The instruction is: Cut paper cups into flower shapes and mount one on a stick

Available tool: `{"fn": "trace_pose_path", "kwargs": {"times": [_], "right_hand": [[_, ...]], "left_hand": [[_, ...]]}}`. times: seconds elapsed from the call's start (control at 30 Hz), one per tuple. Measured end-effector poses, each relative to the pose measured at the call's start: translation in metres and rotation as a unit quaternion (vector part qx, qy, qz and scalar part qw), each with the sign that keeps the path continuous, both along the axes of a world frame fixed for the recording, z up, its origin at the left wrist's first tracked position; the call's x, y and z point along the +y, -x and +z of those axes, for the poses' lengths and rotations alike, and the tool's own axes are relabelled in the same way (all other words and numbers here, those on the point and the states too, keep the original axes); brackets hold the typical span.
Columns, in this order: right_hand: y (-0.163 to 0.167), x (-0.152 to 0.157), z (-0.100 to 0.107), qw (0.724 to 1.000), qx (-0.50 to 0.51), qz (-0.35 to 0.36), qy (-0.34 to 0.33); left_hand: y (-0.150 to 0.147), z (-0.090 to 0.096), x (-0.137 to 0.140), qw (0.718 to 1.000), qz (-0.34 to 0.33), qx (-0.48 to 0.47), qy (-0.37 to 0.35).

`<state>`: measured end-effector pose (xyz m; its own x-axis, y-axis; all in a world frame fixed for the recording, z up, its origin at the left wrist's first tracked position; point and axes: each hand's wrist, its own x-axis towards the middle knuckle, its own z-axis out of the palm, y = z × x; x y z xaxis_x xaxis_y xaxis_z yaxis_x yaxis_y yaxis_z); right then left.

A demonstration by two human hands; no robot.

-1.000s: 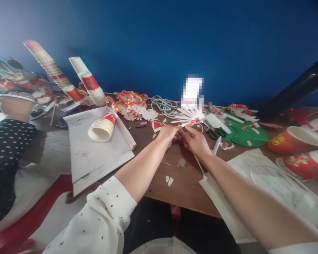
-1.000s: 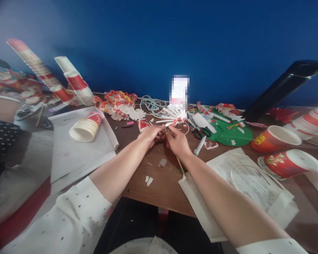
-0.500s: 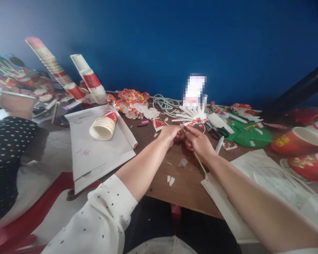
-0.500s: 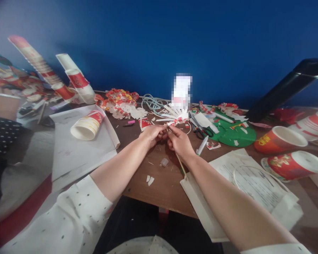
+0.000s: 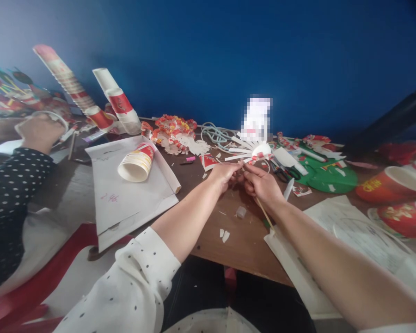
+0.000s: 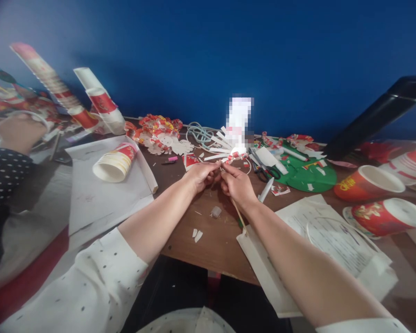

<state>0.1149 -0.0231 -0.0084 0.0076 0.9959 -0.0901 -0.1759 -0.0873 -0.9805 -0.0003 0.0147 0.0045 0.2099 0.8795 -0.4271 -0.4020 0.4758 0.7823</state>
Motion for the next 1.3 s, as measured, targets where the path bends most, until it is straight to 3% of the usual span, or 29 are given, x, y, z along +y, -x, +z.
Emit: {"fn": "trace_pose_path", "kwargs": {"times": [0.1, 0.23, 0.4, 0.77, 1.03, 1.13, 1.3], "right_hand": [[0.0, 0.0, 0.002, 1.0, -0.002, -0.009, -0.006], [-0.001, 0.0, 0.003, 1.0, 0.0, -0.02, -0.01], [-0.002, 0.0, 0.0, 1.0, 0.007, -0.025, -0.014], [-0.003, 0.004, -0.007, 1.0, -0.007, -0.013, -0.019], [0.0, 0.0, -0.005, 0.981, -0.183, -0.02, -0.063], [0.003, -0.002, -0.003, 0.991, -0.128, -0.024, -0.044], [0.001, 0.001, 0.0, 0.994, 0.102, 0.007, 0.028]], "left_hand": [[0.001, -0.001, 0.001, 0.998, -0.026, 0.012, -0.056], [0.002, -0.001, 0.002, 0.996, -0.031, 0.026, -0.074], [0.0, 0.002, 0.001, 0.994, -0.01, 0.09, -0.065], [-0.007, -0.003, 0.0, 0.994, 0.028, 0.096, -0.037], [-0.007, -0.008, 0.005, 0.989, 0.06, 0.11, -0.073], [-0.011, -0.008, 0.007, 0.986, 0.071, 0.131, -0.07], [-0.019, -0.009, 0.011, 0.966, 0.065, 0.23, -0.102]]}}
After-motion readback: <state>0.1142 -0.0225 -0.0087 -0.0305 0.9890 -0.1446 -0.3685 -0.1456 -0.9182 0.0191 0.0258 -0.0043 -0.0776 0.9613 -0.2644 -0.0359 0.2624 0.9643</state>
